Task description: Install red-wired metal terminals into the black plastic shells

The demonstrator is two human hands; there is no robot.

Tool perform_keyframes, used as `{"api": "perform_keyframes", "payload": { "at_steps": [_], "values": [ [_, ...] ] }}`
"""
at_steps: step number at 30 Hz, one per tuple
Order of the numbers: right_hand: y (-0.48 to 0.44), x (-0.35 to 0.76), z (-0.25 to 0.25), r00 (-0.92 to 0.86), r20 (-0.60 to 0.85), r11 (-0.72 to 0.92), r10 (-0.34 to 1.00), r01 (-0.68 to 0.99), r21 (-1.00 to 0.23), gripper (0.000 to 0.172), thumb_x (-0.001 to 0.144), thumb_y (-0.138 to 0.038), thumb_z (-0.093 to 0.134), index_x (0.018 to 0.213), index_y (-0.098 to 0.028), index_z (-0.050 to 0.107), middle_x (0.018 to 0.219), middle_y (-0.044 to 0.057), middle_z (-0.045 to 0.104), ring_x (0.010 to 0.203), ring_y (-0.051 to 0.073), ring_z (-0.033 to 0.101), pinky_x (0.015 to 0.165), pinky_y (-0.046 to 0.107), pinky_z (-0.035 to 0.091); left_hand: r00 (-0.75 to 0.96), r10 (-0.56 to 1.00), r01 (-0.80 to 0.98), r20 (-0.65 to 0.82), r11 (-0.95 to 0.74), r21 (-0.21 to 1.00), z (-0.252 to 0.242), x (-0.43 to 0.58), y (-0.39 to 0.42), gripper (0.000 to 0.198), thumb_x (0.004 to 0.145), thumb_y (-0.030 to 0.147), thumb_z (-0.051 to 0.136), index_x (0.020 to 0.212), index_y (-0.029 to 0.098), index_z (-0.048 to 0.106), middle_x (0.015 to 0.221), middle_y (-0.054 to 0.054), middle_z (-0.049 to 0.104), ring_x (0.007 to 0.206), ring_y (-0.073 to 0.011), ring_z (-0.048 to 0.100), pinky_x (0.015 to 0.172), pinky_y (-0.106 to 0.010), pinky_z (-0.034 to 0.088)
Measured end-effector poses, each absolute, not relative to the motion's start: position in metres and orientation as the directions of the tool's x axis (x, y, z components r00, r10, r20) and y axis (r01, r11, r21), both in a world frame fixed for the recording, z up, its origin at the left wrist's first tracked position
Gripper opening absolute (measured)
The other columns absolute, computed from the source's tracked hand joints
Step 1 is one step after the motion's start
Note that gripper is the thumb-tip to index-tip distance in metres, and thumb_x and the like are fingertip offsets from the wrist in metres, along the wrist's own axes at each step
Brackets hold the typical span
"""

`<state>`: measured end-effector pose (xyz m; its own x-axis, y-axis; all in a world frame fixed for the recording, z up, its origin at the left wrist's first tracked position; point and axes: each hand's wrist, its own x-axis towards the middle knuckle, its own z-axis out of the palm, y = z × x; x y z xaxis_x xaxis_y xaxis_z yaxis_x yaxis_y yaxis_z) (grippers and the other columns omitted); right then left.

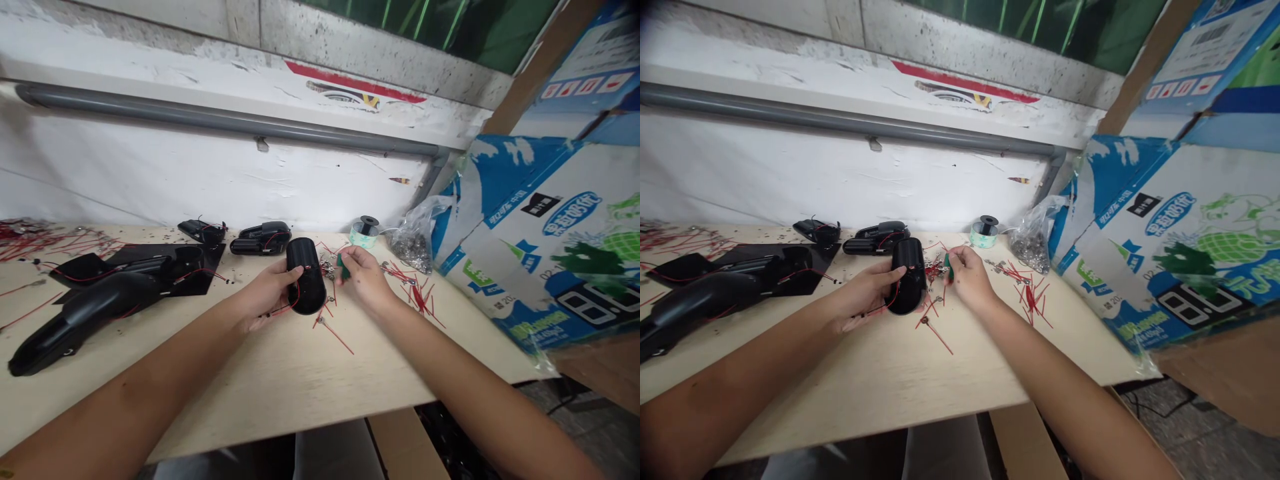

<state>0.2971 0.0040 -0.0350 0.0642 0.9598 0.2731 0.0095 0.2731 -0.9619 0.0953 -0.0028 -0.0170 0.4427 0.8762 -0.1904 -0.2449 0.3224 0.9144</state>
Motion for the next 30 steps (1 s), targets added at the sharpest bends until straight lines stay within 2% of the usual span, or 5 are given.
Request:
{"api": "perform_keyframes", "payload": {
  "at_steps": [5,10,14,21,30],
  "values": [
    [0.005,0.299,-0.036,0.036,0.261,0.26,0.965,0.023,-0.965,0.023,0.084,-0.041,0.06,0.091,-0.023,0.048,0.074,-0.004,0.057,0.049,0.012,0.048,0.052,0.028,0.037,0.374,0.915,-0.278,-0.151,0.266,0.923,-0.018,0.097,0.002,0.022,0.089,0.021,0.063,0.11,0.013,0.065,0.098,-0.012,0.074,0.088,-0.0237,0.071,0.085,-0.038,0.055],
    [0.002,0.314,-0.026,-0.139,0.338,0.361,0.931,0.506,-0.783,0.014,0.087,-0.035,0.06,0.086,-0.021,0.062,0.077,0.0,0.06,0.069,0.017,0.052,0.063,0.029,0.038,0.307,0.942,-0.341,-0.134,0.24,0.909,-0.013,0.094,0.006,0.03,0.088,0.019,0.063,0.117,0.015,0.062,0.101,-0.01,0.073,0.087,-0.0208,0.07,0.082,-0.034,0.056],
    [-0.004,0.323,-0.019,-0.382,0.163,0.393,0.91,0.663,-0.638,0.023,0.082,-0.043,0.072,0.083,-0.02,0.071,0.076,0.001,0.063,0.067,0.016,0.051,0.061,0.028,0.036,0.157,0.984,-0.331,-0.085,0.133,0.934,-0.018,0.092,0.013,0.03,0.088,0.027,0.062,0.117,0.019,0.06,0.089,-0.004,0.068,0.074,-0.0164,0.065,0.069,-0.029,0.054],
    [-0.02,0.298,-0.023,-0.433,0.137,0.423,0.891,0.681,-0.598,0.026,0.082,-0.045,0.073,0.079,-0.02,0.068,0.069,0.0,0.063,0.061,0.014,0.051,0.056,0.027,0.032,0.102,0.955,0.088,0.278,-0.287,0.954,-0.039,0.086,0.026,0.031,0.087,0.046,0.057,0.095,0.016,0.059,0.079,-0.001,0.058,0.07,-0.0151,0.053,0.061,-0.026,0.04],
    [-0.011,0.302,-0.025,-0.205,0.179,0.272,0.962,0.707,-0.653,0.015,0.083,-0.028,0.064,0.073,-0.017,0.065,0.06,-0.002,0.055,0.053,0.012,0.045,0.052,0.026,0.029,0.134,0.968,0.532,0.211,-0.249,0.809,-0.041,0.08,0.035,0.034,0.087,0.045,0.044,0.08,0.017,0.061,0.071,-0.003,0.061,0.068,-0.0204,0.056,0.062,-0.031,0.037]
  ]
}}
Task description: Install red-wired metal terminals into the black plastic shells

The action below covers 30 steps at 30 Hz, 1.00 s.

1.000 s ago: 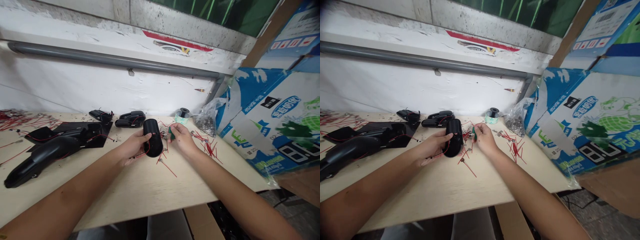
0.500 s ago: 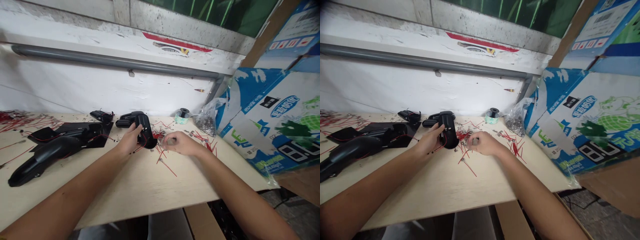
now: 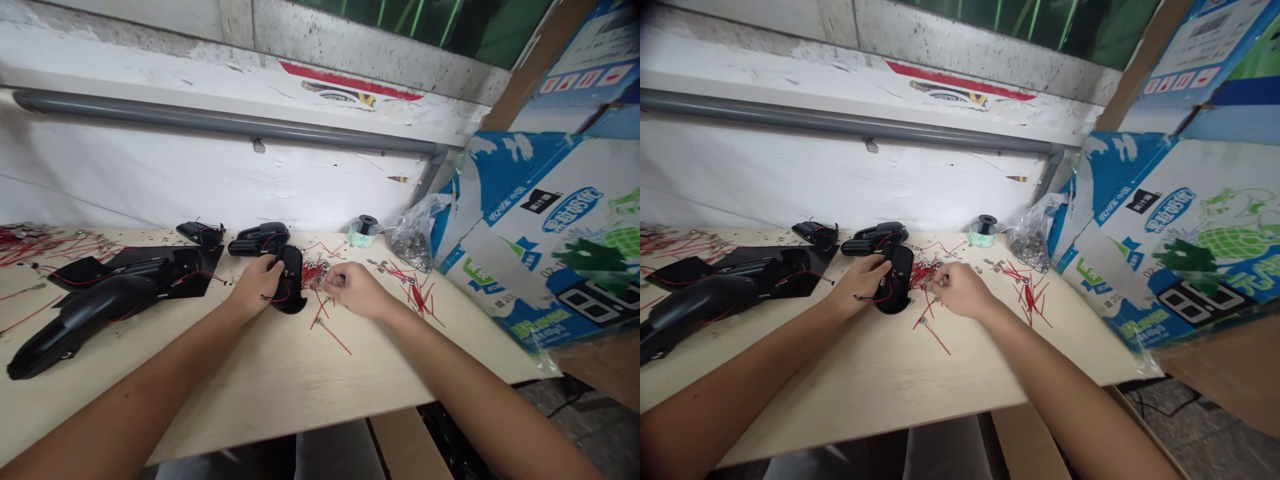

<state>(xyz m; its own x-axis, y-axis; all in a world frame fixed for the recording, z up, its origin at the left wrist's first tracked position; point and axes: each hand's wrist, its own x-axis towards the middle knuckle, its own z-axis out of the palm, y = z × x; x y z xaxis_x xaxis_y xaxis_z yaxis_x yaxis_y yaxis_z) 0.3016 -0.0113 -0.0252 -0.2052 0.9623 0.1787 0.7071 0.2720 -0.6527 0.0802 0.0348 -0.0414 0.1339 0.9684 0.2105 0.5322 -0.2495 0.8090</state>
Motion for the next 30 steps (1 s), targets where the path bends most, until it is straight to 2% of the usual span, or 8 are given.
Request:
{"api": "perform_keyframes", "payload": {
  "at_steps": [6,8,11,13,17,21,25,30],
  "values": [
    [-0.005,0.311,-0.016,-0.059,0.239,0.227,0.969,0.587,-0.777,0.018,0.078,-0.032,0.067,0.069,-0.017,0.065,0.056,-0.004,0.047,0.051,0.011,0.039,0.051,0.026,0.028,0.086,0.979,0.661,0.185,-0.195,0.725,-0.04,0.08,0.034,0.027,0.08,0.042,0.055,0.069,0.02,0.066,0.07,-0.007,0.066,0.086,-0.0315,0.058,0.077,-0.04,0.04],
    [-0.004,0.314,-0.014,-0.015,0.26,0.223,0.965,0.563,-0.796,0.02,0.078,-0.034,0.067,0.067,-0.017,0.063,0.055,-0.005,0.046,0.05,0.011,0.037,0.052,0.027,0.027,0.052,0.981,0.682,0.189,-0.173,0.711,-0.042,0.08,0.034,0.024,0.078,0.04,0.059,0.084,0.02,0.07,0.078,-0.009,0.069,0.095,-0.0347,0.057,0.084,-0.045,0.039],
    [-0.004,0.315,-0.009,0.079,0.318,0.232,0.945,0.524,-0.82,0.024,0.077,-0.036,0.069,0.064,-0.017,0.062,0.056,-0.003,0.046,0.052,0.012,0.036,0.053,0.028,0.027,0.006,0.971,0.68,0.239,-0.179,0.711,-0.042,0.081,0.033,0.042,0.079,0.037,0.062,0.115,0.018,0.064,0.101,-0.011,0.07,0.108,-0.0352,0.052,0.092,-0.046,0.038],
    [-0.005,0.312,-0.008,0.153,0.379,0.282,0.913,0.435,-0.855,0.026,0.078,-0.039,0.07,0.066,-0.017,0.063,0.058,-0.003,0.044,0.054,0.012,0.036,0.054,0.028,0.027,0.01,0.95,0.642,0.312,-0.245,0.726,-0.04,0.081,0.03,0.043,0.082,0.036,0.059,0.121,0.017,0.061,0.108,-0.011,0.068,0.109,-0.033,0.05,0.093,-0.045,0.039],
    [-0.011,0.294,-0.014,0.23,0.419,0.391,0.878,0.159,-0.907,0.031,0.075,-0.045,0.076,0.068,-0.019,0.062,0.058,-0.005,0.041,0.054,0.012,0.033,0.054,0.027,0.028,0.144,0.869,0.515,0.473,-0.474,0.714,-0.032,0.084,0.021,0.022,0.086,0.037,0.06,0.099,0.023,0.07,0.103,-0.006,0.069,0.102,-0.0269,0.053,0.091,-0.042,0.041],
    [-0.017,0.276,-0.022,0.163,0.435,0.412,0.885,0.159,-0.897,0.03,0.077,-0.046,0.074,0.068,-0.018,0.065,0.058,-0.004,0.043,0.057,0.013,0.038,0.058,0.027,0.034,0.231,0.808,0.319,0.542,-0.589,0.742,-0.026,0.089,0.014,0.023,0.088,0.039,0.063,0.076,0.021,0.071,0.086,-0.004,0.069,0.084,-0.0197,0.057,0.082,-0.037,0.043],
    [-0.018,0.272,-0.026,0.077,0.431,0.408,0.899,0.213,-0.888,0.03,0.08,-0.045,0.072,0.07,-0.017,0.067,0.062,-0.002,0.049,0.062,0.014,0.045,0.062,0.027,0.038,0.149,0.868,0.11,0.474,-0.491,0.864,-0.023,0.092,0.012,0.024,0.085,0.04,0.068,0.072,0.02,0.071,0.074,-0.002,0.066,0.072,-0.0161,0.056,0.067,-0.031,0.043],
    [-0.021,0.268,-0.033,-0.051,0.392,0.393,0.919,0.221,-0.892,0.029,0.083,-0.045,0.07,0.073,-0.018,0.066,0.062,-0.002,0.051,0.059,0.013,0.041,0.057,0.027,0.035,0.161,0.919,-0.05,0.359,-0.356,0.933,-0.019,0.095,0.007,0.023,0.081,0.042,0.073,0.08,0.019,0.074,0.081,-0.003,0.072,0.077,-0.0167,0.063,0.072,-0.031,0.049]
  ]
}}
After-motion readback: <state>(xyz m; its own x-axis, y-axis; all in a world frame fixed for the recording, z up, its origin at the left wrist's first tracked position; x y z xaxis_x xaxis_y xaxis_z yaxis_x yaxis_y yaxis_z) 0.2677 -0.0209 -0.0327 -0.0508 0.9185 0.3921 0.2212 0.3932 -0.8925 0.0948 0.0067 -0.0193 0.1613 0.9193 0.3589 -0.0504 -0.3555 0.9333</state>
